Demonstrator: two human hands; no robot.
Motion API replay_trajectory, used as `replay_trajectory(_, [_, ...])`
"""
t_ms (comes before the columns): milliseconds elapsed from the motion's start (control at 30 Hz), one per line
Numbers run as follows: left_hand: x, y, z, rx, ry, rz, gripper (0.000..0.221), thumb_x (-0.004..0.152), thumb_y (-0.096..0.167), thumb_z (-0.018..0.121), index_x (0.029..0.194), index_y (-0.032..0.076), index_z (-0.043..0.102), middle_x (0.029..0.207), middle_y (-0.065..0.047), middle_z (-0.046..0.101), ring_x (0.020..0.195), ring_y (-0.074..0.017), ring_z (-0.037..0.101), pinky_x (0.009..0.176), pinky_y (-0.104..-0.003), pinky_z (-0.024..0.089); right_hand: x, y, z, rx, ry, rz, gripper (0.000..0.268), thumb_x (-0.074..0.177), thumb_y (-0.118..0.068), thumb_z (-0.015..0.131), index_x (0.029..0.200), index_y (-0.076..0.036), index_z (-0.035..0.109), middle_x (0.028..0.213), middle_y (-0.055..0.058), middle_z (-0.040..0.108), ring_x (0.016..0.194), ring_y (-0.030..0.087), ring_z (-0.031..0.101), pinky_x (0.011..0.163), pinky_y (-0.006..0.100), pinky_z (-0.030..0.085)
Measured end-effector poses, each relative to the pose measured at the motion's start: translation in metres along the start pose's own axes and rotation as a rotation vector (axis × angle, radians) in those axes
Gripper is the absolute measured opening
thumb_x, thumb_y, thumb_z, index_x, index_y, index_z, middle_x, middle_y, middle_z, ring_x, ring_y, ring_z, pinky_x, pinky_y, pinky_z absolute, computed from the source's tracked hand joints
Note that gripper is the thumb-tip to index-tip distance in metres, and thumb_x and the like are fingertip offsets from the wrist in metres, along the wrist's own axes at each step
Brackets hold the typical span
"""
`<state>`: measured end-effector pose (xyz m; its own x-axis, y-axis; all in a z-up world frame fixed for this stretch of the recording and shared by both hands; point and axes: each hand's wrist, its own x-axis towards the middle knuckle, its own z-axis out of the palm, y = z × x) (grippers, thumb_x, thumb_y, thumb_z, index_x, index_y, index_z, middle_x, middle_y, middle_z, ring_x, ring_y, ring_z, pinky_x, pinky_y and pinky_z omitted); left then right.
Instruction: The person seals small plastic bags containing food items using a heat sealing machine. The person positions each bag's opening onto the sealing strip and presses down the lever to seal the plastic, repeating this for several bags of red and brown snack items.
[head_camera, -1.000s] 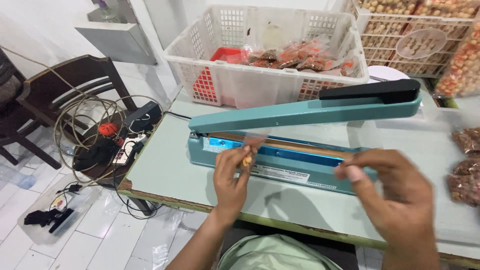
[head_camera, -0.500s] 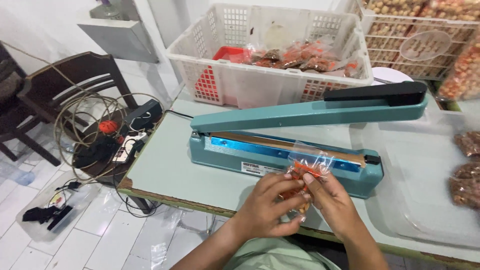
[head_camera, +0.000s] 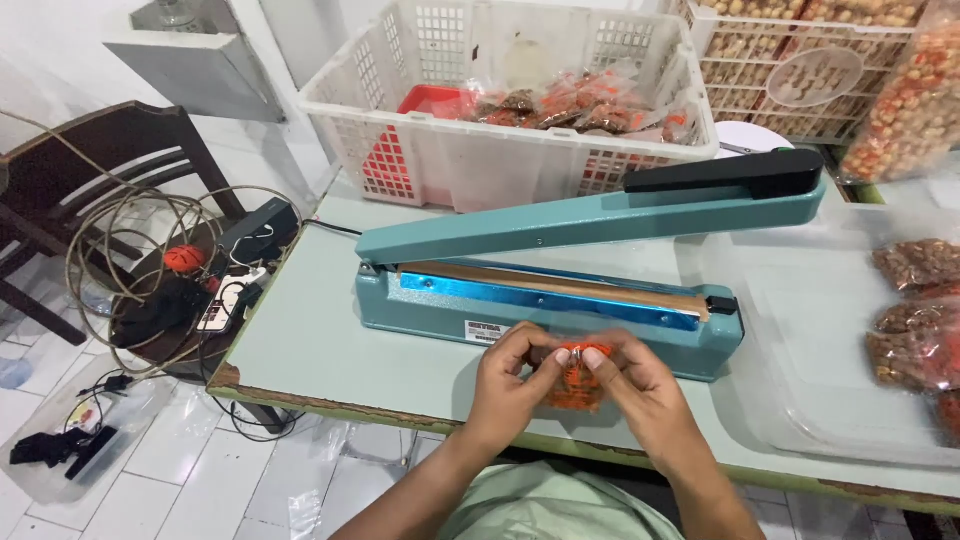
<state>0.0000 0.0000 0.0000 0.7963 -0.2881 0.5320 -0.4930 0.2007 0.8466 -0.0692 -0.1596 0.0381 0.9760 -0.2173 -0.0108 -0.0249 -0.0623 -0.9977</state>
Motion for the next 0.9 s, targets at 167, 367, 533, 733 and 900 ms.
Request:
replay_trajectory(167, [0.000,0.000,0.000,-0.022,-0.044,-0.024,0.008,0.099,0.016,0.068,0.095,0.010,0.069,0.085,0.000,0.059,0.075,-0.0123,0.052,0.065,-0.027,0.043,0.003,0.002,0.002,0.070,0.027,-0.155,0.016,0.091,-0.017,0.072,0.102,-0.006,0.074,0.101,0.008,0.077,0.093,0.018,0.071,0.077,0.031,0.059])
replay_trajectory(367, [0.000,0.001,0.000,0.009,0.008,0.027,0.016,0.101,0.019,0.064,0.088,0.010,0.065,0.081,0.000,0.055,0.073,-0.0139,0.050,0.065,-0.030,0.041,0.004,0.004,0.000,0.112,0.028,-0.153,0.014,0.092,-0.015,0.072,0.100,-0.004,0.077,0.097,0.008,0.076,0.089,0.019,0.069,0.078,0.033,0.057])
replay_trajectory(533, [0.002,0.008,-0.004,-0.018,0.067,0.012,0.018,0.101,0.016,0.062,0.085,0.010,0.063,0.079,0.001,0.053,0.073,-0.0134,0.049,0.067,-0.030,0.041,0.000,-0.001,-0.010,0.051,0.090,-0.099,0.014,0.092,-0.014,0.072,0.095,-0.001,0.076,0.087,0.008,0.072,0.081,0.019,0.067,0.073,0.033,0.057])
replay_trajectory(733, [0.002,-0.002,-0.011,-0.116,0.198,0.006,0.017,0.101,0.012,0.062,0.085,0.008,0.065,0.080,-0.001,0.055,0.075,-0.0143,0.051,0.070,-0.030,0.042,0.002,0.007,-0.022,0.146,0.153,-0.121,0.011,0.093,-0.011,0.071,0.097,-0.001,0.074,0.091,0.011,0.074,0.076,0.021,0.071,0.082,0.036,0.057])
replay_trajectory(900, [0.004,0.005,-0.020,-0.161,0.198,-0.119,0.020,0.103,0.018,0.059,0.085,0.011,0.061,0.082,0.002,0.055,0.078,-0.0118,0.049,0.073,-0.028,0.040,-0.004,-0.003,-0.024,-0.085,-0.079,-0.083,0.023,0.094,-0.014,0.061,0.114,-0.005,0.068,0.111,0.013,0.081,0.082,0.023,0.081,0.068,0.032,0.070])
